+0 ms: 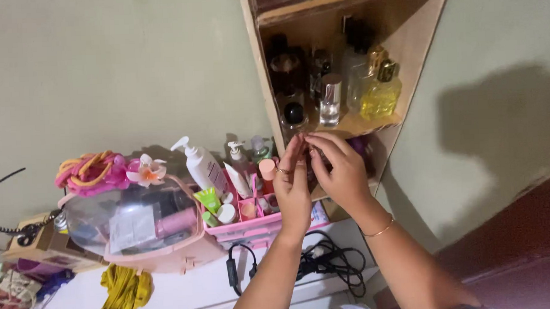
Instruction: Showing various perfume bottles and organizing them on a shelf.
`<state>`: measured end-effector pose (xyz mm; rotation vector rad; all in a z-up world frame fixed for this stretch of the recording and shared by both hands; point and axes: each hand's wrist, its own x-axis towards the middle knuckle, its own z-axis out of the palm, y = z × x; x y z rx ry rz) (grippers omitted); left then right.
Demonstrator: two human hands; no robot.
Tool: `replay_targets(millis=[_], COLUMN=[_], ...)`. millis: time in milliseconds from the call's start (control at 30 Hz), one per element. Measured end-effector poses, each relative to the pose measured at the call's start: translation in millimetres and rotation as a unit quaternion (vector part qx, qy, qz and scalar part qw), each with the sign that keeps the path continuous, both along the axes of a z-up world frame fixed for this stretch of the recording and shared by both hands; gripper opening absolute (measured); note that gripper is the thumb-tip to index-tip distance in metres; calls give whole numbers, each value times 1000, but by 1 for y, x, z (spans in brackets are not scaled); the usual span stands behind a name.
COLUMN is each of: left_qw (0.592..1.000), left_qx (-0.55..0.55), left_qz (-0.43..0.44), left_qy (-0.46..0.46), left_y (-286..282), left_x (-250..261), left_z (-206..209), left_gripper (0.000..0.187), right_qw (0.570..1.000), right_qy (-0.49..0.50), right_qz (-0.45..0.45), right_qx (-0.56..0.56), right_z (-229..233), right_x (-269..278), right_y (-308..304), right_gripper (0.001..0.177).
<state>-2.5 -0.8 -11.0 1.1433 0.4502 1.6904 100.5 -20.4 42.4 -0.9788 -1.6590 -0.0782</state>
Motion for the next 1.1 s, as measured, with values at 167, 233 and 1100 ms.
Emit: replay_targets(millis=[167,233,1100], left_qw=[999,998,999], left_qx=[-15,-19,-38], left_qz=[28,54,34], left_qy=[10,36,-10], left_y=[-5,-6,-4], left_x=[-8,-12,-7], left_z=[-17,-19,-31], left_gripper=[42,42,44], right_qw=[1000,999,999], right_qy=[2,8,10], right_qz=[-25,-45,6], right_qx=[14,10,-52], right_z=[-15,-17,-1], right_x=[-1,0,4], right_y=[9,14,29], right_gripper=[22,22,62])
